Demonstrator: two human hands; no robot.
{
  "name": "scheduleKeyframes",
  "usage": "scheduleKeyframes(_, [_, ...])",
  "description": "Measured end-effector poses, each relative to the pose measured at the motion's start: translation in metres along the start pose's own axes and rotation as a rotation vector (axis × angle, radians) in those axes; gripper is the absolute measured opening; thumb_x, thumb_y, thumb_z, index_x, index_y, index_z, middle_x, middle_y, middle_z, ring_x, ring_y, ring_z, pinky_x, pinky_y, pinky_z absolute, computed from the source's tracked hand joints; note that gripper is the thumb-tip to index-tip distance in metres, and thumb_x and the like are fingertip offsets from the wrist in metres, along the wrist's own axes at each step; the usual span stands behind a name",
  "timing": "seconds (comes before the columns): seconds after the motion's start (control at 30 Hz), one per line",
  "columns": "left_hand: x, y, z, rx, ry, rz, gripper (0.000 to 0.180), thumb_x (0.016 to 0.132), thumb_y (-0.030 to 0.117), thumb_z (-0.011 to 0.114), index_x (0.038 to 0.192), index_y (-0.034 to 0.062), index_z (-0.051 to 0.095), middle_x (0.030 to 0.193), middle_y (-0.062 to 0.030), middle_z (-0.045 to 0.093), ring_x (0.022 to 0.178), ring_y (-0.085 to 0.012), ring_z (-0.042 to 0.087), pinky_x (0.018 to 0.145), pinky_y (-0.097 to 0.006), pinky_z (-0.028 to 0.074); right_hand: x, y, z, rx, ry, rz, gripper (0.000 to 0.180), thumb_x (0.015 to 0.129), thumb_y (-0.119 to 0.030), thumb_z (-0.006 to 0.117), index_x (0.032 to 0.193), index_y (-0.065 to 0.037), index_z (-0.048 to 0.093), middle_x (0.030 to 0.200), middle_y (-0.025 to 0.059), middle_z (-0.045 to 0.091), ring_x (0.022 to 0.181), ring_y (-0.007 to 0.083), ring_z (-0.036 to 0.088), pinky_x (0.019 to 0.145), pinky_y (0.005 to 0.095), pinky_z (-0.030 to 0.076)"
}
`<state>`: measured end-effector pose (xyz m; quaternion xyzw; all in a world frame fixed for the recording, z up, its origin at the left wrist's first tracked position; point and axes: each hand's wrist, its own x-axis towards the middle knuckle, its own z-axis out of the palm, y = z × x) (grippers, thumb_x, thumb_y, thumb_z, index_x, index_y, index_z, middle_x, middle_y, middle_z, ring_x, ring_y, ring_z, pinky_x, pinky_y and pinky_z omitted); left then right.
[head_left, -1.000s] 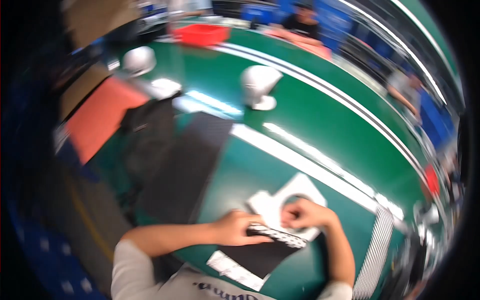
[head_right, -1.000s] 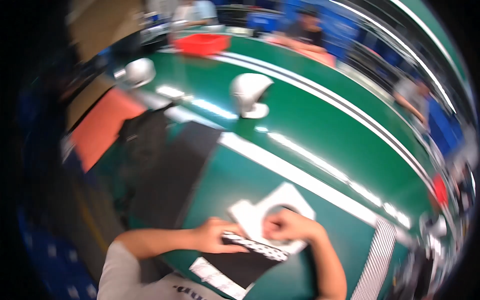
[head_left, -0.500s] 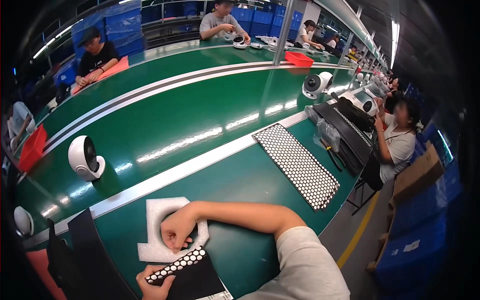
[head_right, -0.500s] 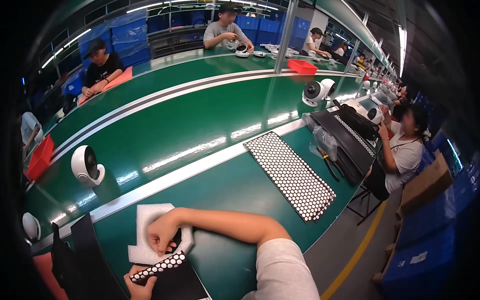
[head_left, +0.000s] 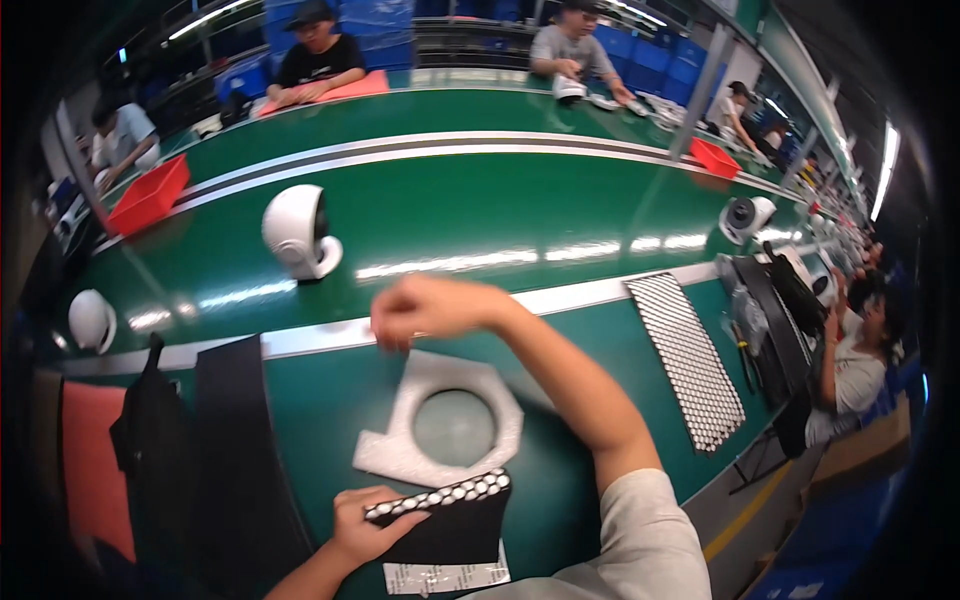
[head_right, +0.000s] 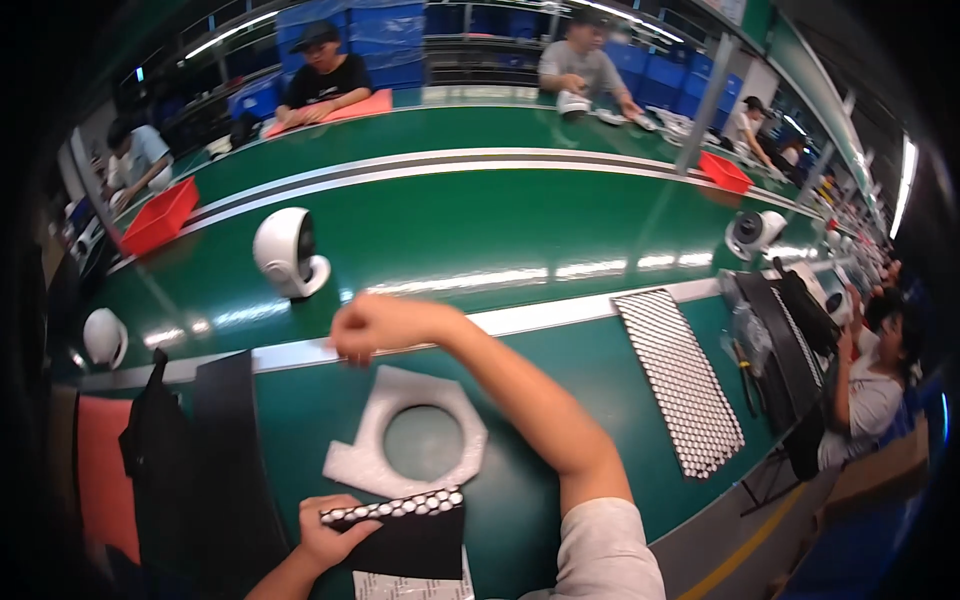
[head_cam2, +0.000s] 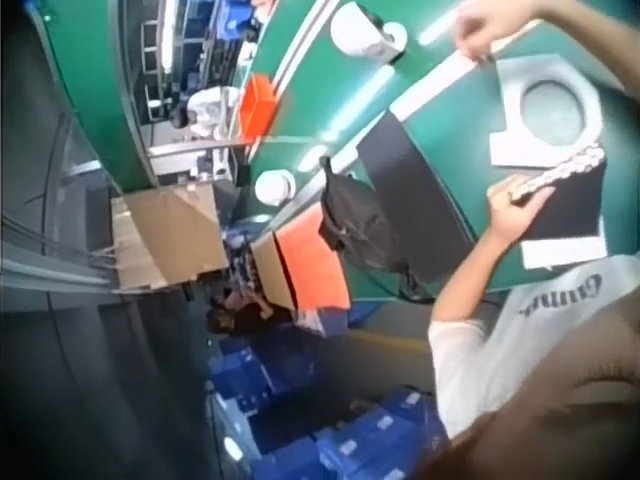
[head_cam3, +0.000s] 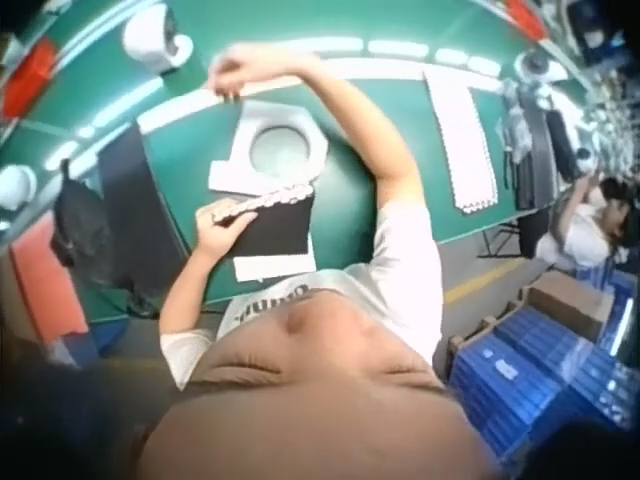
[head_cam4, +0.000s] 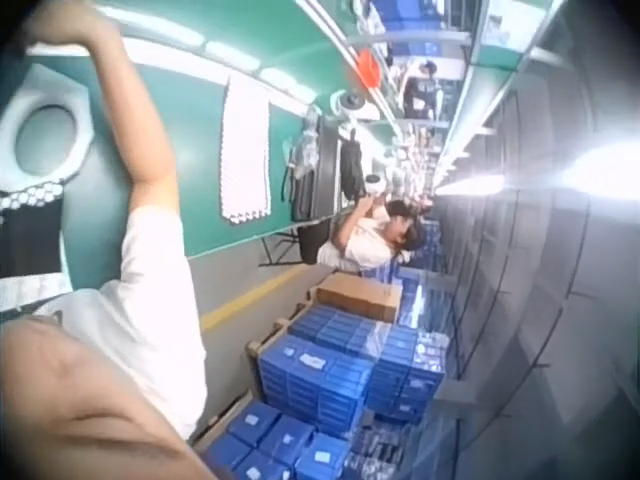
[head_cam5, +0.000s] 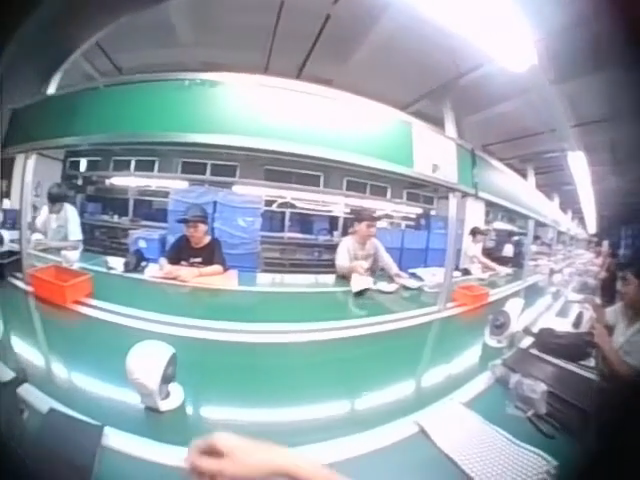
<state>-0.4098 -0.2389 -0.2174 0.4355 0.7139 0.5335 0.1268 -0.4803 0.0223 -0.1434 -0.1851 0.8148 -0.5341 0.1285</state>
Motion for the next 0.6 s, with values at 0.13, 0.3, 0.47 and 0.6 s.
scheduleKeyframes(0.13, [0.002, 0.005, 0.0, -0.005, 0.0, 0.011, 0.018, 0.061, 0.011, 0.075, 0.067, 0.0009, 0.061, 0.059, -0.0089, 0.059, 0.05, -0.0186, 0.058, 0.047, -0.026, 0.043, 0.097, 0.076, -0.028, -1.013, 0.26, 0.376, 0.023, 0.079, -0.02, 0.049, 0.088, -0.003, 0.061, 0.096, 0.0139, 0.06, 0.081, 0.0272, 0.06, 0.07, 0.039, 0.047])
scheduleKeyframes(0.3, [-0.006, 0.0, 0.001, -0.008, 0.022, 0.089, 0.018, 0.064, 0.014, 0.073, 0.069, 0.0011, 0.061, 0.064, -0.0089, 0.06, 0.053, -0.0202, 0.059, 0.049, -0.028, 0.045, 0.161, 0.124, -0.001, -1.334, 0.563, 0.296, 0.032, 0.082, -0.015, 0.038, 0.108, -0.002, 0.05, 0.112, 0.0134, 0.051, 0.104, 0.0225, 0.05, 0.083, 0.0397, 0.042])
scheduleKeyframes(0.47, [-0.007, -0.003, 0.004, -0.019, 0.002, 0.127, 0.017, 0.066, 0.016, 0.072, 0.071, 0.0021, 0.062, 0.063, -0.0074, 0.06, 0.051, -0.0183, 0.057, 0.047, -0.027, 0.044, 0.14, 0.135, -0.037, -1.537, 0.404, -0.154, 0.019, 0.075, -0.011, 0.044, 0.087, -0.007, 0.059, 0.095, 0.0071, 0.06, 0.097, 0.0193, 0.054, 0.082, 0.0331, 0.041])
scheduleKeyframes(0.6, [-0.006, 0.002, -0.002, -0.017, 0.04, 0.14, 0.017, 0.066, 0.017, 0.072, 0.072, 0.0033, 0.062, 0.064, -0.0071, 0.061, 0.052, -0.0171, 0.059, 0.047, -0.027, 0.045, 0.105, 0.085, -0.024, -1.313, 0.244, -0.132, 0.02, 0.065, -0.011, 0.057, 0.084, -0.006, 0.052, 0.089, 0.0115, 0.058, 0.087, 0.0253, 0.056, 0.08, 0.0333, 0.042])
